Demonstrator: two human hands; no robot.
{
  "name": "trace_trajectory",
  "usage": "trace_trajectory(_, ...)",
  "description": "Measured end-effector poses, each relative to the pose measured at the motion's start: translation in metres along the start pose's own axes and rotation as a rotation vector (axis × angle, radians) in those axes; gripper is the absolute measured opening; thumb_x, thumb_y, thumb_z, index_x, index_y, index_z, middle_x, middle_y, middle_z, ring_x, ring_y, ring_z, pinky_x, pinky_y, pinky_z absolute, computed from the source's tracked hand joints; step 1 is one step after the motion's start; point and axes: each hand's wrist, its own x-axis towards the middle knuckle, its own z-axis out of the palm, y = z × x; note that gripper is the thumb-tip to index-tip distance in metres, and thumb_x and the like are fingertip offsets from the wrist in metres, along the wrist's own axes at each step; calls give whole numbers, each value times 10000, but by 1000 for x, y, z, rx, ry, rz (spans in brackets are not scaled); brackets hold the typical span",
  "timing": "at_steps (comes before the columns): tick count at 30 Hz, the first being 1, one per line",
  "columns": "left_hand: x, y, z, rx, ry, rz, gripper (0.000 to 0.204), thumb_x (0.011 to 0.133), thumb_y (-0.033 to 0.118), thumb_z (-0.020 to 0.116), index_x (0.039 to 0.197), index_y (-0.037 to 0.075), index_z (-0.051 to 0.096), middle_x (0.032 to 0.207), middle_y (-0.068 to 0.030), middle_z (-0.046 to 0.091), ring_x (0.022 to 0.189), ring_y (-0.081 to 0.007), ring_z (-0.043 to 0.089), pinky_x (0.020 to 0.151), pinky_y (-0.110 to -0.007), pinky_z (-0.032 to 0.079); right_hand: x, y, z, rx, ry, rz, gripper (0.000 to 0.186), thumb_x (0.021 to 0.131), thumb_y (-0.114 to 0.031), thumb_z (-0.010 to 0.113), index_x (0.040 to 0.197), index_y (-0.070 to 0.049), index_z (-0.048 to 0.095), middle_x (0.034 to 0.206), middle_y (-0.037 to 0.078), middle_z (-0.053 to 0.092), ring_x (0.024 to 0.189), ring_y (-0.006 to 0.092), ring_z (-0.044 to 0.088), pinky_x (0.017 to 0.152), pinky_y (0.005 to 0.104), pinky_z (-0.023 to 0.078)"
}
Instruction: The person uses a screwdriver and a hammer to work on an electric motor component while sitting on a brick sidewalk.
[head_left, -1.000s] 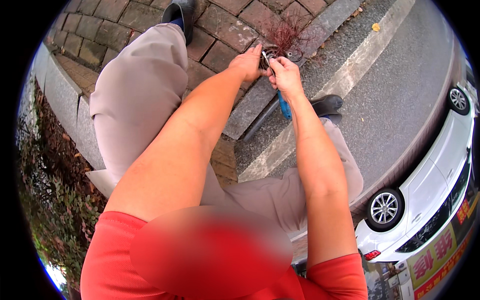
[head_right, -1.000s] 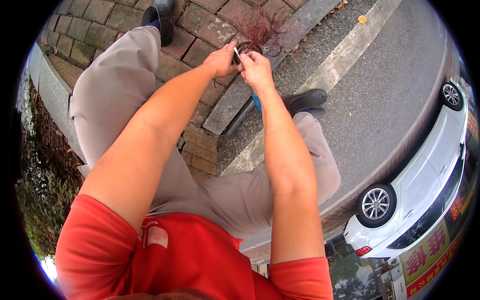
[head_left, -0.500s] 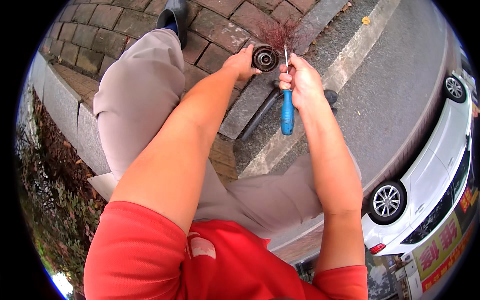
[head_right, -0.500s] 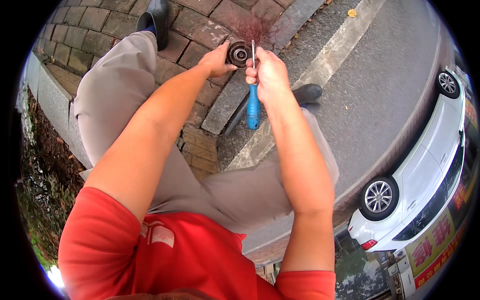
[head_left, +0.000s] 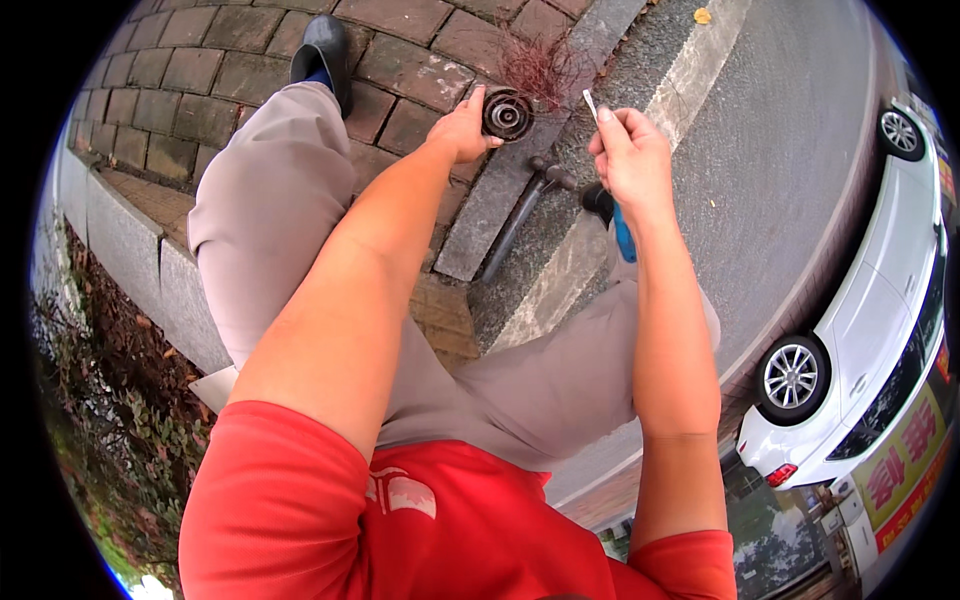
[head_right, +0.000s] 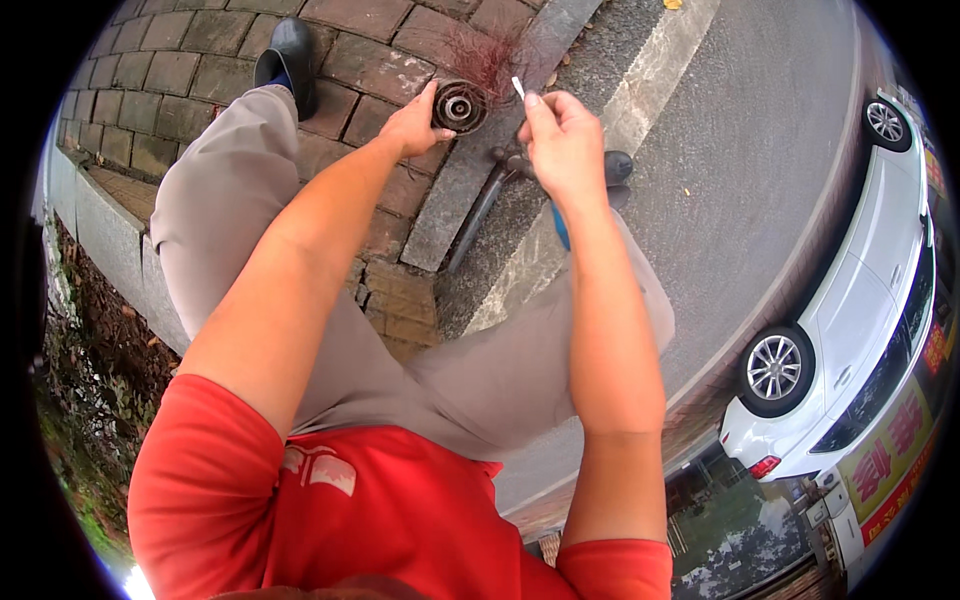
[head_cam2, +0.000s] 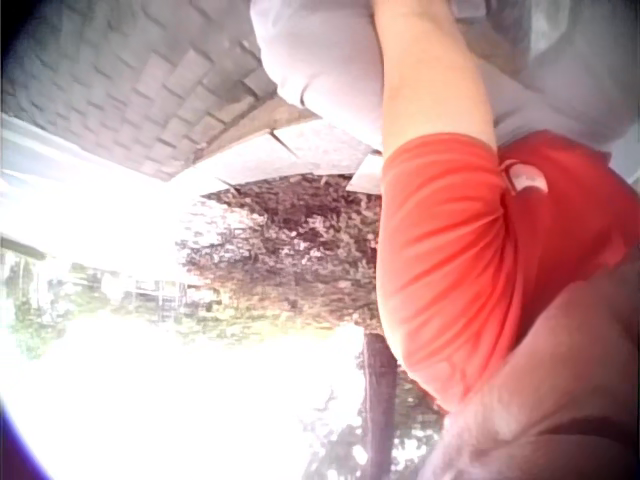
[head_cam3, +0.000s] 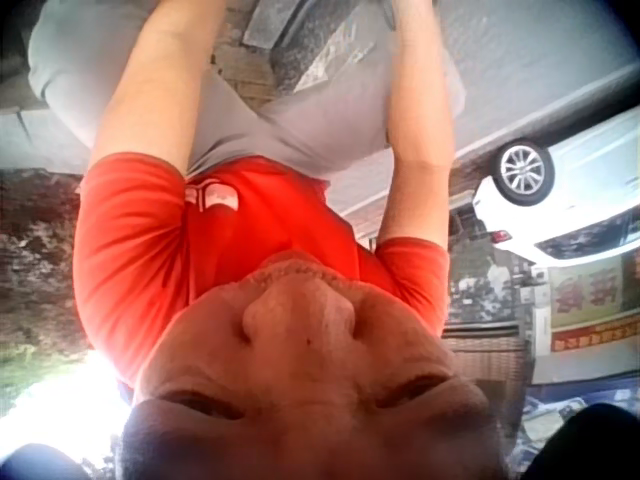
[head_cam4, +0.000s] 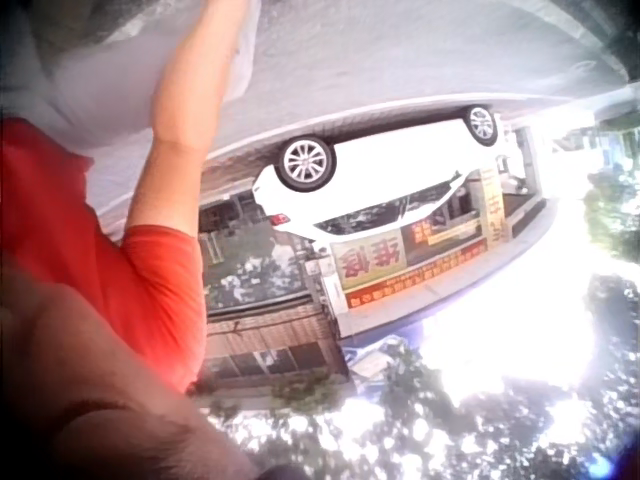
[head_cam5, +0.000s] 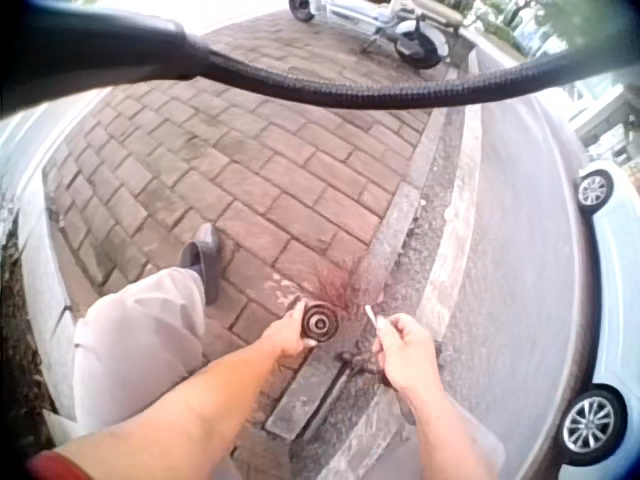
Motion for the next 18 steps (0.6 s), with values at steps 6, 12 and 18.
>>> trace_trajectory(6, -8, 15, -3, 51, 7, -20, 1082, 822, 385, 809, 1592, 92, 109, 1559, -159, 391, 1384, -339, 454, 1100, -438, 424, 43, 6, -24, -276, 91, -184, 240, 930, -244, 695, 904, -8, 662, 793, 109, 701, 657, 199, 649, 626, 340, 511)
trace_trajectory(12, -26, 45, 9, 229, 434, 115, 844, 761, 256, 856, 1419, 36, 375, 1318, -225, 553, 1218, -391, 554, 1017, -461, 461, 47, -7, -14, -668, 171, -515, 248, 902, -218, 682, 1014, 3, 689, 842, 169, 710, 794, 312, 689, 739, 413, 541)
trace_trajectory(18, -20, 96, -16, 254, 340, 223, 489, 785, 336, 807, 1115, 15, 644, 1072, -183, 668, 1029, -359, 651, 894, -477, 513, 40, -20, -20, -646, -15, -524, 196, 857, -132, 646, 915, 46, 705, 973, 295, 686, 984, 434, 668, 869, 493, 533)
